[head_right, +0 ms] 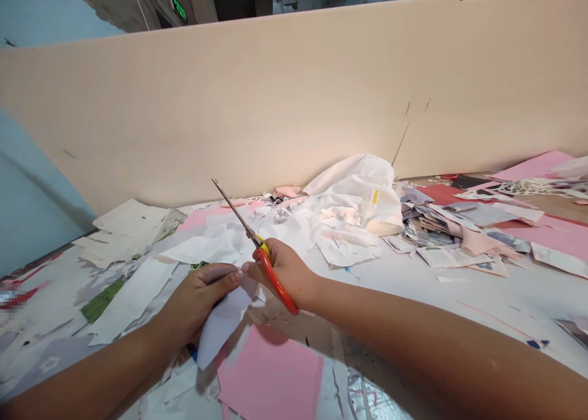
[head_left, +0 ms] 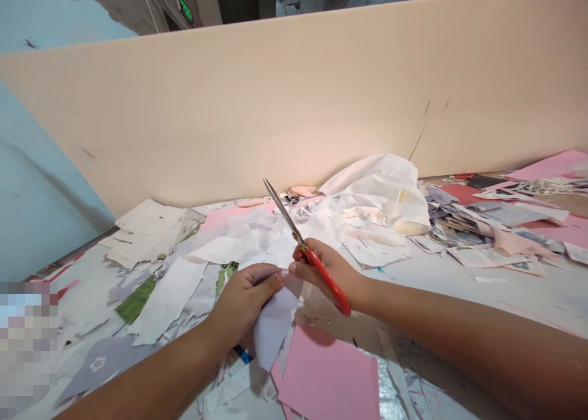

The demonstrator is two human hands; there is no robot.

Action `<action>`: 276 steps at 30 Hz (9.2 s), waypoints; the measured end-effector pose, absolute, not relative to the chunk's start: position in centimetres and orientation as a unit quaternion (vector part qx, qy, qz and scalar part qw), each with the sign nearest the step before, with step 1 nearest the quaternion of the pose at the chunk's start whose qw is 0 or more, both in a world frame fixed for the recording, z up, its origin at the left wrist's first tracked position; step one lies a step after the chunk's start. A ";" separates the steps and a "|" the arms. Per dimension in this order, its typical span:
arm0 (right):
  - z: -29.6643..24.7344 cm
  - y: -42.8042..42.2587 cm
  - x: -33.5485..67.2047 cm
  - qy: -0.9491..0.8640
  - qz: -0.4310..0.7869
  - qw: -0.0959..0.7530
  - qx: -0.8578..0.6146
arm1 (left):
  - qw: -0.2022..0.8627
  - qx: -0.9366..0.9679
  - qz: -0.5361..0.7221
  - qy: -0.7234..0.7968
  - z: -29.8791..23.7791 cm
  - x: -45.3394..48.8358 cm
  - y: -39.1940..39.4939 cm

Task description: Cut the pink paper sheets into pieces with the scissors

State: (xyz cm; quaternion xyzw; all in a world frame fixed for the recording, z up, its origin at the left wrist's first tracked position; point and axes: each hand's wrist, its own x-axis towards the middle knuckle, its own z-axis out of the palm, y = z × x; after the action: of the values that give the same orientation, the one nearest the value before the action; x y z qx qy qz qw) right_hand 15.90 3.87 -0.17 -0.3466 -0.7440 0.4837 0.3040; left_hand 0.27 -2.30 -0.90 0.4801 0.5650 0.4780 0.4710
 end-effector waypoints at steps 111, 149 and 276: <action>1.7 6.9 18.2 -0.914 0.076 0.091 -0.388 | 0.210 0.594 0.508 0.587 0.8 -3.2 -1.4; 1.8 6.6 18.2 -0.917 0.140 0.094 -0.361 | 0.271 0.555 0.506 0.603 0.6 -3.4 -1.4; -0.3 12.8 20.2 -0.810 0.025 0.204 -0.549 | -0.019 0.755 0.194 0.626 -2.9 -4.1 -0.5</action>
State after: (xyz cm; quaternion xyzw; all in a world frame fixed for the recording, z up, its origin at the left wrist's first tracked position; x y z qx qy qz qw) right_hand 20.16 12.81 -0.28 -0.5491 -0.8102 0.0247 0.2035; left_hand -4.09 -0.51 -2.95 0.7548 0.6263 0.1940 -0.0195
